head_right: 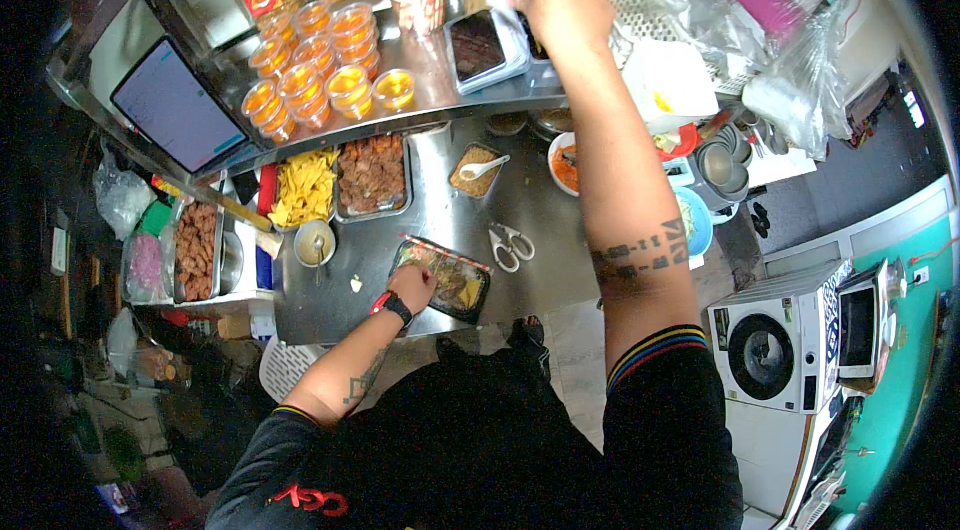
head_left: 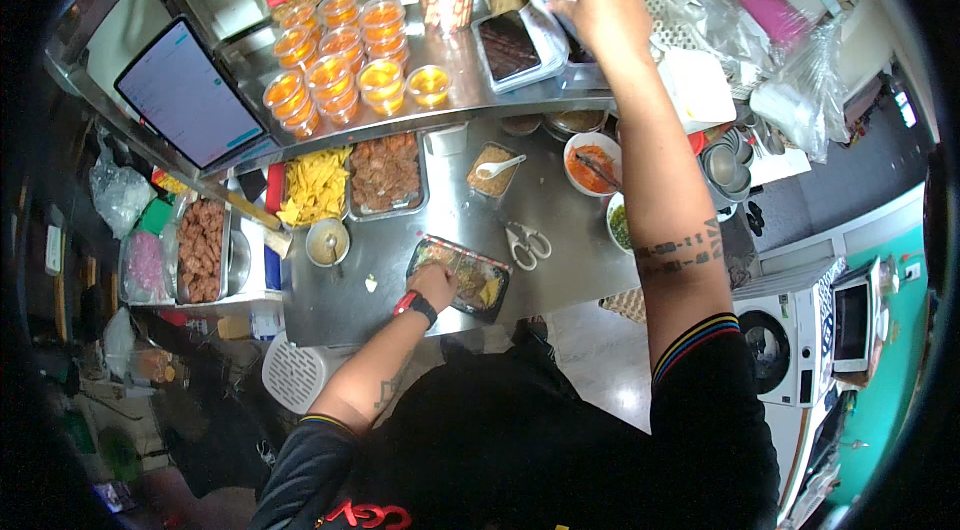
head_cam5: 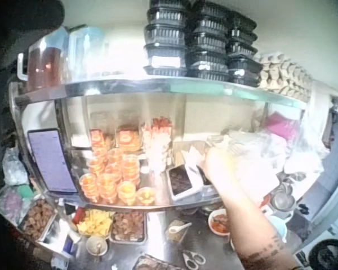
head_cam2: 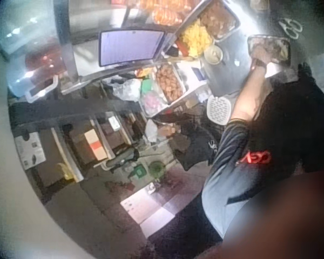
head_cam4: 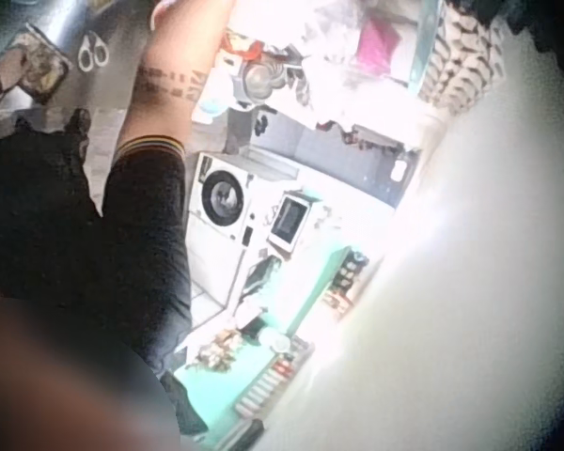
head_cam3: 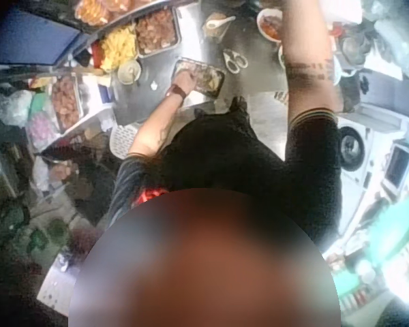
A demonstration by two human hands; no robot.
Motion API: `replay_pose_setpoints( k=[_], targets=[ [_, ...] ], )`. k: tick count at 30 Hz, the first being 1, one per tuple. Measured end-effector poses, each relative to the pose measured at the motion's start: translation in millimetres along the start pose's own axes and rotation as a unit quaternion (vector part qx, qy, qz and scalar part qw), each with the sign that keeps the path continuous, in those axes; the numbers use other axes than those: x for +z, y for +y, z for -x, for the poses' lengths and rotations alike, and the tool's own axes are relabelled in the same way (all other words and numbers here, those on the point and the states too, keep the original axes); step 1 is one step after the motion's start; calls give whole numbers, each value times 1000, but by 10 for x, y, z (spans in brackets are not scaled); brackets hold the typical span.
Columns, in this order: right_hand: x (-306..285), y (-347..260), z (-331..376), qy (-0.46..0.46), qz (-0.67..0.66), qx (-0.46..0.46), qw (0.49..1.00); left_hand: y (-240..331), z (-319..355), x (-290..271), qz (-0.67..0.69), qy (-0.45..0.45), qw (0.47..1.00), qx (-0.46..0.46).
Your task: The person assembles a bento box by adding rice, shredded vegetables, cooked meat, and egg using tongs and scissors. The person then places the container in a plastic bag and adds a small sauce cup.
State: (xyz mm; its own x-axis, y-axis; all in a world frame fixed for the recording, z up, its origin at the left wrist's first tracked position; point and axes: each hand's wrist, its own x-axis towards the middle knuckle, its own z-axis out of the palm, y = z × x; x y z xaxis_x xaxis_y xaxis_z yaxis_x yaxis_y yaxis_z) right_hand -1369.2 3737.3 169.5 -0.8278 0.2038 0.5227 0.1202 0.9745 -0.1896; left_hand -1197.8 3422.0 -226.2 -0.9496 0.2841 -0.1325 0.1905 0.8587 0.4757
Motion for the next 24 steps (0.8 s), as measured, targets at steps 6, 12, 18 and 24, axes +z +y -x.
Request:
replay_pose_setpoints(
  k=[6,12,18,24],
  targets=[
    [50,274,-216,-72,-63,61,994,38,-47,49,-22,-10,1000,-18],
    [-210,454,-218,101,-37,61,992,110,-117,141,-51,7,998,-20],
    [-237,318,740,138,-554,-12,821,59,-119,146,85,-8,989,-123],
    [1888,424,3122,-395,-388,-33,832,25,-116,314,129,11,986,-103]
  ],
)
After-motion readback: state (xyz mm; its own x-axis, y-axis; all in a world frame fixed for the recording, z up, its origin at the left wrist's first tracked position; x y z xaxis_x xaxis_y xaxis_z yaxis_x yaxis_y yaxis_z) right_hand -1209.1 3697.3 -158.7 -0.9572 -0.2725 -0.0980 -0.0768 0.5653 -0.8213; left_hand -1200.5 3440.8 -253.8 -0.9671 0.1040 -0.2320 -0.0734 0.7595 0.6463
